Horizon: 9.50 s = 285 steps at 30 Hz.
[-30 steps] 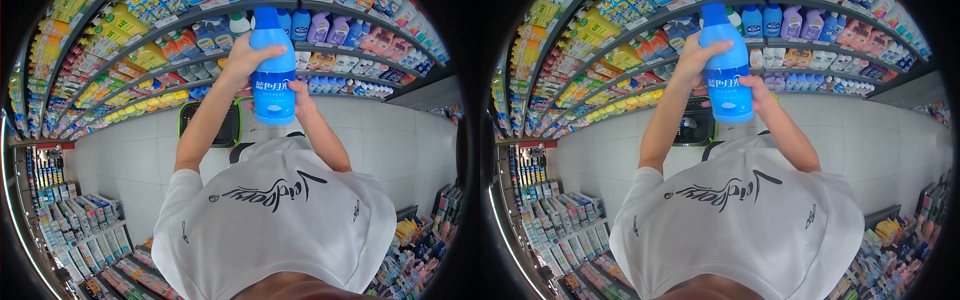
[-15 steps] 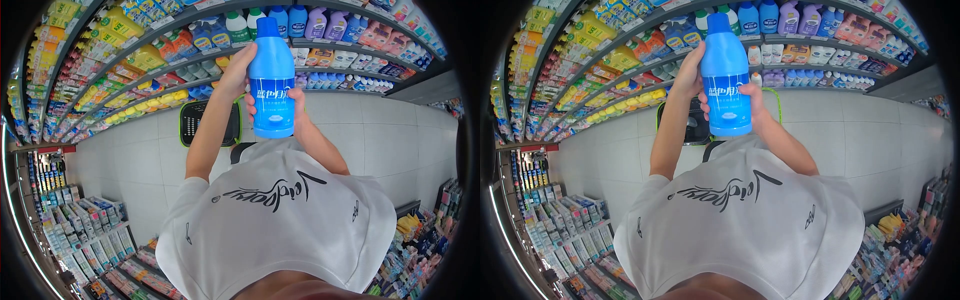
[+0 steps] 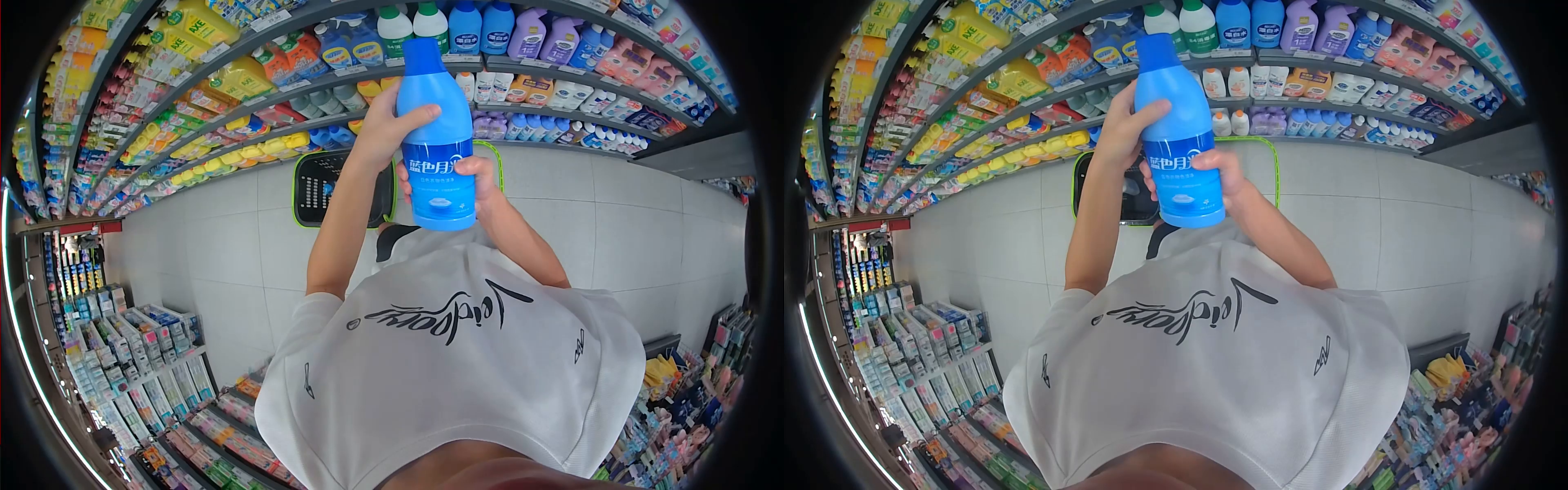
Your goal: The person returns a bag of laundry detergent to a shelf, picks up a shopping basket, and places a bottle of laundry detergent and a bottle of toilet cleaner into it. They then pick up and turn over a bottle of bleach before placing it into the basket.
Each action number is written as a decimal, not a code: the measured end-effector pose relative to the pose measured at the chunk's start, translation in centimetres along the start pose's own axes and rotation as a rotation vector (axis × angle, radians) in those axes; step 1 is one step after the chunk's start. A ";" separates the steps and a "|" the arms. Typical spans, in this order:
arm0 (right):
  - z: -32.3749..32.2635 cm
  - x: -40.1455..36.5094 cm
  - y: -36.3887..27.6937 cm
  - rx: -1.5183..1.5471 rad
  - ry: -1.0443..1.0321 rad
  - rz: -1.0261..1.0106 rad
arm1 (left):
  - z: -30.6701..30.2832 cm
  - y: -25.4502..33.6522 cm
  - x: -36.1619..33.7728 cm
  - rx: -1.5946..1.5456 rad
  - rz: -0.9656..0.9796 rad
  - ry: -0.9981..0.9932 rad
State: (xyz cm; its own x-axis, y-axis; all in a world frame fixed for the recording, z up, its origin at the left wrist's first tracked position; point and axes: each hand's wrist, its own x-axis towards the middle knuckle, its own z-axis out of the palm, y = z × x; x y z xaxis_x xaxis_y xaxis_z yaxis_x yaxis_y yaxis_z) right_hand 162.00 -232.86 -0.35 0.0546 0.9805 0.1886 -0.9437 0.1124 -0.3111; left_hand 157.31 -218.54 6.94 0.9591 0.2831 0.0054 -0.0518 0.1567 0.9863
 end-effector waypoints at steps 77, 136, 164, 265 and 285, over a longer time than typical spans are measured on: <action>1.4 0.5 -0.2 0.194 -0.237 0.025 | -2.2 -1.6 -0.2 -0.129 0.196 0.023; -0.5 1.0 -5.3 -0.326 0.331 -0.261 | -0.7 -5.1 -1.3 0.311 0.156 -0.024; 0.7 0.8 -4.5 -1.397 0.644 -0.445 | -0.7 -8.2 -2.9 -0.562 -0.051 0.241; -1.1 0.1 -3.3 -0.828 0.319 -0.167 | -1.3 -7.2 -4.9 -0.756 0.123 -0.030; -1.0 0.2 -3.7 -0.923 0.304 -0.222 | -2.1 -7.1 -5.5 -0.606 0.053 0.128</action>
State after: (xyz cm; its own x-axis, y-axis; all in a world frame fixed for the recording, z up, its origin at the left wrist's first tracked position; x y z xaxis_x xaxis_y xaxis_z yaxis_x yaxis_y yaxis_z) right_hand 165.81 -232.89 -0.11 0.4022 0.9071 0.1241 -0.2853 0.2529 -0.9245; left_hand 151.79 -219.28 -0.48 0.9120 0.4102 -0.0049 -0.2831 0.6379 0.7162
